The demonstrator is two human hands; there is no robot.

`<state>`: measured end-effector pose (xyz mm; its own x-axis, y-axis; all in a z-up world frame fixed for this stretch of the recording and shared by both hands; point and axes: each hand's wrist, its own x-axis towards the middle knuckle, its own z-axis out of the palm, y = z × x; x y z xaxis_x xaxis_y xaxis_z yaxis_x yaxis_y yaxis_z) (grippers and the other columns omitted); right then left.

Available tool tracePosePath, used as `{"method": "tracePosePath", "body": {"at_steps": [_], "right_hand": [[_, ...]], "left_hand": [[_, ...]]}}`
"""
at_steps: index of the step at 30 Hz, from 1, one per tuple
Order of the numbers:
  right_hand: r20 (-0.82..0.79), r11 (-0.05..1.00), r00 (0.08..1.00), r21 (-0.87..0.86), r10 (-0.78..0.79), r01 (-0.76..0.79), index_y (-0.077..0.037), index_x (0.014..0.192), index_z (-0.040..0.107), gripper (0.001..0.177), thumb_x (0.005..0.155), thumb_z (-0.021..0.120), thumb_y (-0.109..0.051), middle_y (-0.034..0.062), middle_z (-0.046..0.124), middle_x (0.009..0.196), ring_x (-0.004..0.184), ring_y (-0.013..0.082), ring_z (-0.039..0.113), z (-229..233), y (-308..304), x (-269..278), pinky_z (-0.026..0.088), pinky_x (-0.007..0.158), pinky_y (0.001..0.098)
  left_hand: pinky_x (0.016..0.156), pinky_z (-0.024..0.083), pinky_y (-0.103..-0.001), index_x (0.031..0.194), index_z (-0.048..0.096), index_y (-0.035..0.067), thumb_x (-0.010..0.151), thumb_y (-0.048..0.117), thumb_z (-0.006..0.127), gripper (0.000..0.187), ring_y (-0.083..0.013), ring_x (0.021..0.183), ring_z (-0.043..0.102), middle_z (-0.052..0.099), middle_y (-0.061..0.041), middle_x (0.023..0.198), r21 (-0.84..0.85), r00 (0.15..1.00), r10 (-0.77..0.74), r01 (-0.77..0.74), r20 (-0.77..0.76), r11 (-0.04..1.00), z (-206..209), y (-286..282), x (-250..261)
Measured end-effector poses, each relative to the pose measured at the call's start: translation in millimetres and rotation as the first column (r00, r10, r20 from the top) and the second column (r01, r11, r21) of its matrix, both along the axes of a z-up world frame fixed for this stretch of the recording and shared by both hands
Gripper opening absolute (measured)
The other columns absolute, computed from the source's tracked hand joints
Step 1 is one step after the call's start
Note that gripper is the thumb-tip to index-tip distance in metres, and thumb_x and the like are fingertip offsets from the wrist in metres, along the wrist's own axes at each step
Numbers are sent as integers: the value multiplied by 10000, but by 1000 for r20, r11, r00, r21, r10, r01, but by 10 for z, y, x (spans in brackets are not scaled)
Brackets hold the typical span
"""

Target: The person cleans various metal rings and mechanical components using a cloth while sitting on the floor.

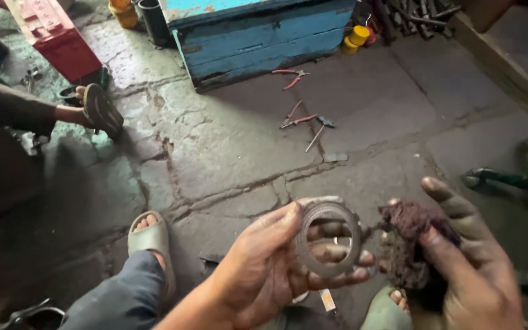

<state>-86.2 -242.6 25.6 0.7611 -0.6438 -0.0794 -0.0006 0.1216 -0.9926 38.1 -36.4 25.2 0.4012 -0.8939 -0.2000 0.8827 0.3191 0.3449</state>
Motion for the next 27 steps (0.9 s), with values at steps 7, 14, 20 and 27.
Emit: {"method": "tracePosePath", "body": {"at_steps": [7,14,20,27], "right_hand": [[-226,980,966,-180,-122,82,14,1445,603,482,969,564,77,254,779,1164,1055,282,772,34,101,-28,584,884,438],[-144,775,951,-618,-274,130,-2,1105,742,277,828,739,10,129,782,993,940,176,766,199,535,61,609,877,332],[38,699,980,-695,-195,167,-3,1050,737,254,802,782,-23,96,758,961,897,139,749,76,588,192,594,825,268],[-56,630,991,-776,-125,36,-33,1076,773,280,796,777,-29,80,757,983,885,147,768,139,508,288,593,777,269]], "left_hand": [[836,617,-544,1421,430,-19,1099,430,363,556,-451,1037,712,606,-268,1259,-29,998,51,-52,-45,998,-223,-86,-40],[830,608,-505,1519,427,18,1057,343,449,566,-321,1028,701,653,-167,1225,-32,986,123,-120,109,992,-254,-100,-88],[892,551,-392,1592,406,26,1073,279,529,590,-213,1053,640,636,-125,1297,6,956,84,-90,283,996,-375,-178,-165],[1140,506,-372,1644,275,84,1020,176,585,704,-158,1329,584,500,-70,1531,-54,959,-44,61,279,997,-290,-199,-110]]}}
